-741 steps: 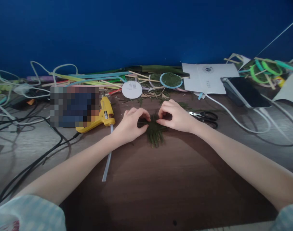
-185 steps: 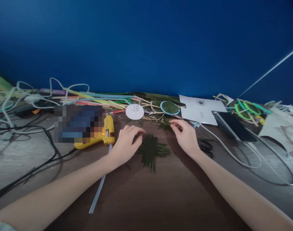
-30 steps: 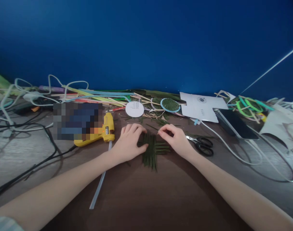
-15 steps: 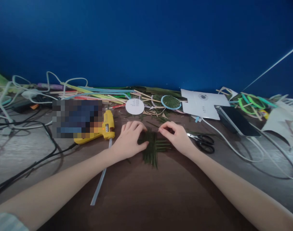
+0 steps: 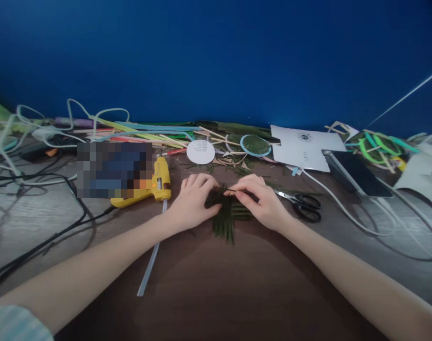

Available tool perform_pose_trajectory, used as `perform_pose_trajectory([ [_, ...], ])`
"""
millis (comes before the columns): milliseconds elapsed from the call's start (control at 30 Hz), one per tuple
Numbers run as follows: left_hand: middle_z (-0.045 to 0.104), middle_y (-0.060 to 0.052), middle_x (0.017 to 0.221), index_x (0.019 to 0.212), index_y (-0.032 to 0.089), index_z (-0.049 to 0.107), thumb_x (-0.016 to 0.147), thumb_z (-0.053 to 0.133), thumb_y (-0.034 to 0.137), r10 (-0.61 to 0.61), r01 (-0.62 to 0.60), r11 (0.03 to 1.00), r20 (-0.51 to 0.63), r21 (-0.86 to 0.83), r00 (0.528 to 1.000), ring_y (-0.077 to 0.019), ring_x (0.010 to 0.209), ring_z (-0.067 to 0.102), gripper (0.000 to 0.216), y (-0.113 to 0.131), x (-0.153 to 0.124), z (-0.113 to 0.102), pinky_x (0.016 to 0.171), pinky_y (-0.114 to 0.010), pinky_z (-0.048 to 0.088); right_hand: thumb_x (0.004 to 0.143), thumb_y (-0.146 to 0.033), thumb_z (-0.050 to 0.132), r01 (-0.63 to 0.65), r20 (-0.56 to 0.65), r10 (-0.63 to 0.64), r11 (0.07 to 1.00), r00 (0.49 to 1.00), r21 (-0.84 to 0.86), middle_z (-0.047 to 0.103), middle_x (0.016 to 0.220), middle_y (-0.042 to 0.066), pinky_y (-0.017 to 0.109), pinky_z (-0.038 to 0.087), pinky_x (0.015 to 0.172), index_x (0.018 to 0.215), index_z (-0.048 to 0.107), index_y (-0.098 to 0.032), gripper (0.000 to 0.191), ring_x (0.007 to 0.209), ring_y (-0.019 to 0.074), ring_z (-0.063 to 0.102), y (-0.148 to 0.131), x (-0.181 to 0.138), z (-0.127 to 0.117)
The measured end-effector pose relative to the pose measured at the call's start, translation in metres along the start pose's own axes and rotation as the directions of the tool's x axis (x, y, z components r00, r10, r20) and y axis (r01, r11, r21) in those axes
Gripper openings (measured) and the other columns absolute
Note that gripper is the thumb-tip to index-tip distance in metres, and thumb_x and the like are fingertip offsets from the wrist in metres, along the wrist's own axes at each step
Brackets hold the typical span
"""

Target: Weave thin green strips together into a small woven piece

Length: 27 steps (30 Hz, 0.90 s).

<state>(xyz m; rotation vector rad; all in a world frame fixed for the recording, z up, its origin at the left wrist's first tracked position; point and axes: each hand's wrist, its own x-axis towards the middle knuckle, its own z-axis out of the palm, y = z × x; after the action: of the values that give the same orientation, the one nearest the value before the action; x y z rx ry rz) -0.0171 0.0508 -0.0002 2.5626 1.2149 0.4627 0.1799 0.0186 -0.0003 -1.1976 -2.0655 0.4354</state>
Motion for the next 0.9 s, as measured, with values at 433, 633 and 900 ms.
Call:
perform_pose_trajectory([
  [433, 0.051, -0.004, 0.111, 0.096, 0.020, 0.050, 0.074, 0.058, 0.031, 0.014, -0.014, 1.000, -0.001, -0.010, 1.000, -0.0246, 0.101, 0.041, 0.026, -0.0019, 0.0002, 0.0016, 0.085, -0.040, 0.034, 0.090, -0.023, 0.040, 0.040, 0.032, -0.040, 0.999, 0.999, -0.027, 0.064, 0.092, 0.005, 0.034, 0.037, 0.082, 0.093, 0.057, -0.022, 0.017, 0.092, 0.0184, 0.055, -0.0010, 0.0011, 0.0022],
  [633, 0.052, -0.003, 0.110, 0.089, 0.020, 0.048, 0.074, 0.059, 0.031, 0.025, -0.026, 0.999, -0.021, -0.024, 0.999, -0.0228, 0.100, 0.043, 0.022, -0.0034, -0.0002, 0.0019, 0.084, -0.038, 0.033, 0.089, -0.023, 0.040, 0.023, 0.071, -0.020, 0.999, 0.997, -0.042, 0.064, 0.096, 0.006, 0.036, 0.037, 0.084, 0.093, 0.056, -0.021, 0.016, 0.094, 0.0193, 0.055, 0.0010, 0.0016, 0.0039],
  [900, 0.052, -0.003, 0.107, 0.092, 0.020, 0.047, 0.074, 0.060, 0.030, 0.045, -0.046, 0.998, -0.050, -0.035, 0.998, -0.0220, 0.099, 0.043, 0.024, -0.0040, -0.0012, 0.0037, 0.084, -0.037, 0.033, 0.089, -0.023, 0.040, -0.023, 0.113, 0.026, 0.999, 0.993, -0.026, 0.063, 0.098, 0.006, 0.037, 0.036, 0.085, 0.091, 0.054, -0.021, 0.015, 0.096, 0.0195, 0.055, 0.0011, 0.0025, 0.0040],
])
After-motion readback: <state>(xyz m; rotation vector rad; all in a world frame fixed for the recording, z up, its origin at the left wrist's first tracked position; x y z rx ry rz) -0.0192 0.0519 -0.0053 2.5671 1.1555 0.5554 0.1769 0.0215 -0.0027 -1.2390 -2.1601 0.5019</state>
